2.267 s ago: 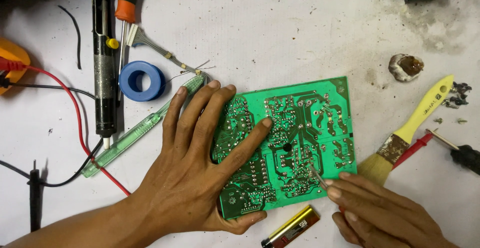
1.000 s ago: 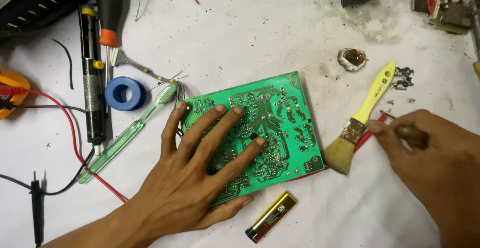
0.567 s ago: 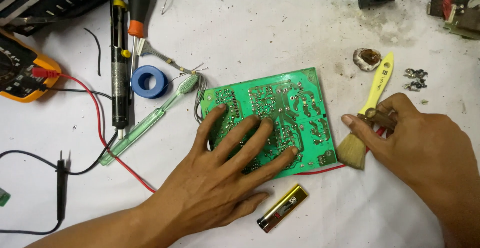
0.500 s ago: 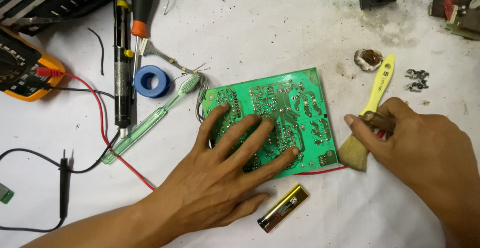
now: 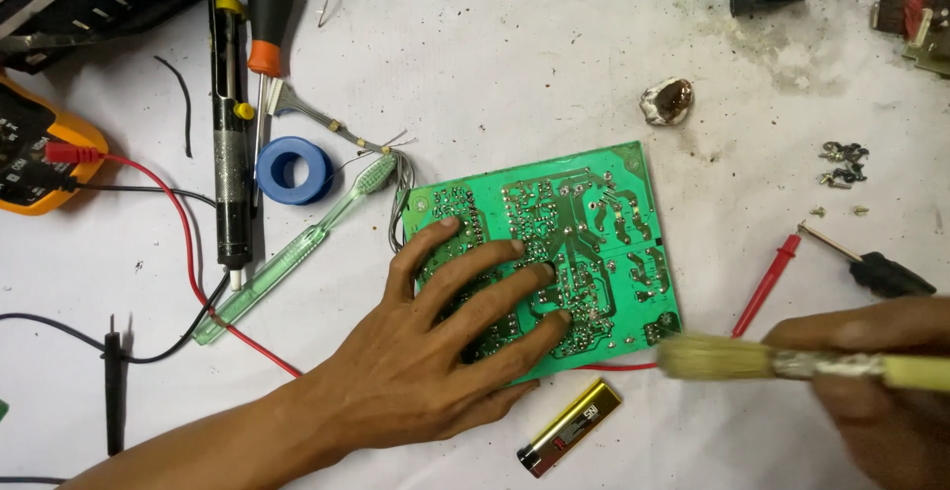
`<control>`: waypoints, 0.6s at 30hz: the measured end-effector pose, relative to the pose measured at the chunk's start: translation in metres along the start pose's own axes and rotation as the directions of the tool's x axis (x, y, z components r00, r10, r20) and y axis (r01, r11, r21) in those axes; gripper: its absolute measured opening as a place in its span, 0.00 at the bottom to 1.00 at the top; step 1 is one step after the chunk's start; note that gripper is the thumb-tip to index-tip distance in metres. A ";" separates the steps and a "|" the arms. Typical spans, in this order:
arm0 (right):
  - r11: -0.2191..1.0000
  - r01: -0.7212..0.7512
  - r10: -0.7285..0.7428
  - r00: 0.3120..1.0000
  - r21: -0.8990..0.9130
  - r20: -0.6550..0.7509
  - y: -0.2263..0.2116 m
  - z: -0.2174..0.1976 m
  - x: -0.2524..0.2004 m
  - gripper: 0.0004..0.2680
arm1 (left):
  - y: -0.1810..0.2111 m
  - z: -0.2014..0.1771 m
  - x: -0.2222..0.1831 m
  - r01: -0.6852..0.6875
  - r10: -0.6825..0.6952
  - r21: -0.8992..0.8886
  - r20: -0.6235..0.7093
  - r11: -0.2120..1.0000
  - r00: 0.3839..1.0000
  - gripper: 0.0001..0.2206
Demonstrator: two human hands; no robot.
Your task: Repairing a circuit board by scraping traces and soldering components
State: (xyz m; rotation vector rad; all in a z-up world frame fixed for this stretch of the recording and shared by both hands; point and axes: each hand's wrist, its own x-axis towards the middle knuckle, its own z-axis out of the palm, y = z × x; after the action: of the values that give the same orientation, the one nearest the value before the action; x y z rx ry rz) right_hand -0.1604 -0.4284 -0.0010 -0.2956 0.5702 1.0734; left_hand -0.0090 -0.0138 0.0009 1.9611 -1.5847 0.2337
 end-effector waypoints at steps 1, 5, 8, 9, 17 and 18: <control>0.910 0.095 -0.172 0.972 -0.403 -0.159 0.007 0.035 0.024 0.11 | -0.001 0.000 0.000 -0.006 0.006 0.006 -0.003 1.000 1.000 0.12; -0.428 -0.384 -0.802 0.579 -0.818 0.148 0.055 0.060 0.070 0.14 | -0.001 0.000 -0.001 -0.017 0.017 0.008 -0.024 1.000 1.000 0.12; 0.245 -0.047 -0.921 0.302 -0.968 -0.247 0.052 0.085 0.091 0.15 | -0.002 0.000 -0.001 -0.026 0.027 0.018 -0.031 0.999 0.999 0.12; 0.242 -0.051 -0.921 0.302 -0.969 -0.246 0.049 0.099 0.086 0.15 | -0.002 -0.001 -0.002 -0.025 0.026 0.019 -0.036 1.000 0.999 0.12; -0.247 -0.617 -0.969 0.159 -0.748 0.189 0.038 0.127 0.105 0.04 | -0.001 0.002 -0.005 -0.006 0.006 0.007 -0.016 1.000 1.000 0.15; -0.248 -0.618 -0.969 0.159 -0.746 0.190 0.038 0.132 0.101 0.04 | -0.001 0.003 -0.005 -0.006 0.006 0.007 -0.019 1.000 1.000 0.15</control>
State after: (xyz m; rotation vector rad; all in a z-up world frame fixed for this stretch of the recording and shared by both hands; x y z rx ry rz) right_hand -0.1192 -0.2711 0.0510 -2.8542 0.3301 -0.0771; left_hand -0.0097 -0.0109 -0.0040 1.9536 -1.5797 0.2601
